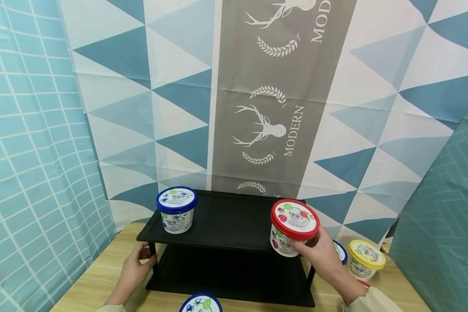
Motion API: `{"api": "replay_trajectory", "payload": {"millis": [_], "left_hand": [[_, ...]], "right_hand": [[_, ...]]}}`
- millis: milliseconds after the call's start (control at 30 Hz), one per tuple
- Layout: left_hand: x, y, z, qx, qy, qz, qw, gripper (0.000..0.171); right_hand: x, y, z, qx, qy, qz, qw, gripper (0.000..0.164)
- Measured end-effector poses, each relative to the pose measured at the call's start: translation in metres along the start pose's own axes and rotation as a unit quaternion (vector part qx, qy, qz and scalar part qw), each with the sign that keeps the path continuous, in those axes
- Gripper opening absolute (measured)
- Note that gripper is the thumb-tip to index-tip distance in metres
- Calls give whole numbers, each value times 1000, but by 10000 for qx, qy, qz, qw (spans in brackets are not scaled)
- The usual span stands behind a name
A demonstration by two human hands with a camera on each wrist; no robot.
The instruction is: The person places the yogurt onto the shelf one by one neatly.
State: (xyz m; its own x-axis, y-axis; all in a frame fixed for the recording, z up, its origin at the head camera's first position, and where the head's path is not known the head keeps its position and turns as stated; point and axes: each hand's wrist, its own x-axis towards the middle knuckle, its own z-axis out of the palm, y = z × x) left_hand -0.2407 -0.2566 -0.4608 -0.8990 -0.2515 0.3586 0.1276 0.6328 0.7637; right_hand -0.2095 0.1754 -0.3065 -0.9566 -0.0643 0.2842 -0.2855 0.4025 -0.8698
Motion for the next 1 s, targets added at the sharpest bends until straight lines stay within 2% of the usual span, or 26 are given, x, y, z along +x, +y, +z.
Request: {"api": "replay_trajectory", "payload": {"millis": [367, 700, 1000], "left_hand": [[-1, -1, 1, -63, 6, -50, 10000, 31], [-1, -2, 2, -17, 179, 85, 9998, 31], [-1, 0, 1, 48, -7, -76, 10000, 32]], "right_hand": [[14, -1, 3, 151, -21, -43, 9999, 68], [20, 7, 4, 34, 43, -253, 9997, 64], [23, 11, 6, 181, -57, -304, 9994, 64]]}}
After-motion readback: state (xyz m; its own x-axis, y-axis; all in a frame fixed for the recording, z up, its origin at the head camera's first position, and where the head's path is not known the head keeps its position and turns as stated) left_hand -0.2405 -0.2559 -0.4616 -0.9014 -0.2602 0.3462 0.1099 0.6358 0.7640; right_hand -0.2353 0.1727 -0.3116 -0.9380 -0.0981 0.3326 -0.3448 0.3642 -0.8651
